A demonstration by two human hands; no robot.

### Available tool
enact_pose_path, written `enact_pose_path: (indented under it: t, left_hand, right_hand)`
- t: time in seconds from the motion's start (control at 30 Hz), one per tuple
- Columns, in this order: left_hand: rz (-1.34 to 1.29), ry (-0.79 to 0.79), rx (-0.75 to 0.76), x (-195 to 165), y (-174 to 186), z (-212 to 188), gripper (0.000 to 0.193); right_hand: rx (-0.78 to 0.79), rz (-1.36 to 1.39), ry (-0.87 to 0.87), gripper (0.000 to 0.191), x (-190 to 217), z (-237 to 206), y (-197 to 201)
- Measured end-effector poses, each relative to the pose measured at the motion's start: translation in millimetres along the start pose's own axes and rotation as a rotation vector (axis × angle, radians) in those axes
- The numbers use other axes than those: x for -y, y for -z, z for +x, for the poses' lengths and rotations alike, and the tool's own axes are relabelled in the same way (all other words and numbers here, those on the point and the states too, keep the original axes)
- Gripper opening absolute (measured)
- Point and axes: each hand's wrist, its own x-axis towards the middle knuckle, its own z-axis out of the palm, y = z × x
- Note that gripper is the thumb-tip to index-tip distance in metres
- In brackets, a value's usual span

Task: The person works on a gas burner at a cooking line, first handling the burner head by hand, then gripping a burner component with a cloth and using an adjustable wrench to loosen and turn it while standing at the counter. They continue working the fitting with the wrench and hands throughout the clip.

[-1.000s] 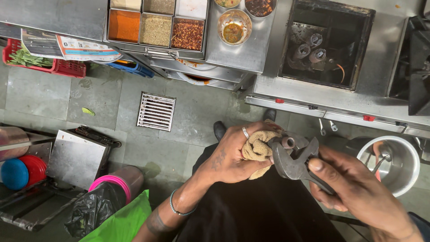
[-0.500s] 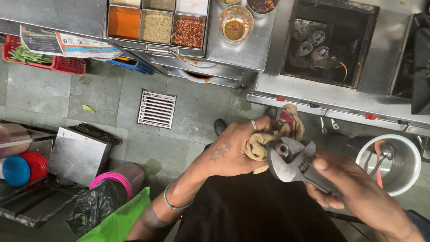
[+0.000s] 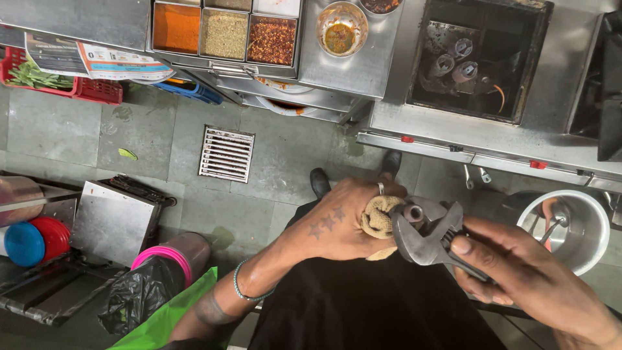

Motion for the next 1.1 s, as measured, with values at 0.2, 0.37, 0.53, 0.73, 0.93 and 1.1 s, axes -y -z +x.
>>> enact_pose_path:
  t: [0.2, 0.37, 0.53, 0.73, 0.93, 1.1]
  left_hand:
    - [-0.045, -0.078, 0.019, 5.2, 0.6, 4.7, 0.034]
    - [-0.102, 0.082, 0.021, 8.1, -8.5, -4.3, 0.030]
    - [0.141, 0.041, -0.181, 7.1, -25.3, -7.2, 0.026]
    - [0.190, -0.075, -0.410, 13.0, -35.0, 1.8, 0.027]
    - [0.218, -0.135, -0.500, 19.6, -33.9, 11.8, 0.026]
    - [0.244, -0.081, -0.559, 18.4, -37.8, 14.9, 0.024]
  right_hand:
    - [0.044, -0.093, -0.054, 0.036, 5.9, -5.1, -0.2]
    - [0.033, -0.105, -0.080, 0.036, -4.7, -1.1, 7.4]
    - [0.143, 0.000, -0.002, 0.038, -9.7, -5.4, 9.8]
    - [0.065, 0.060, 0.093, 0.033, -6.8, -10.9, -18.3]
    - [0.023, 0.232, 0.176, 0.038, -3.7, -6.3, -31.0]
    - [0.011, 0.377, 0.106, 0.041, -2.5, -5.7, -42.5]
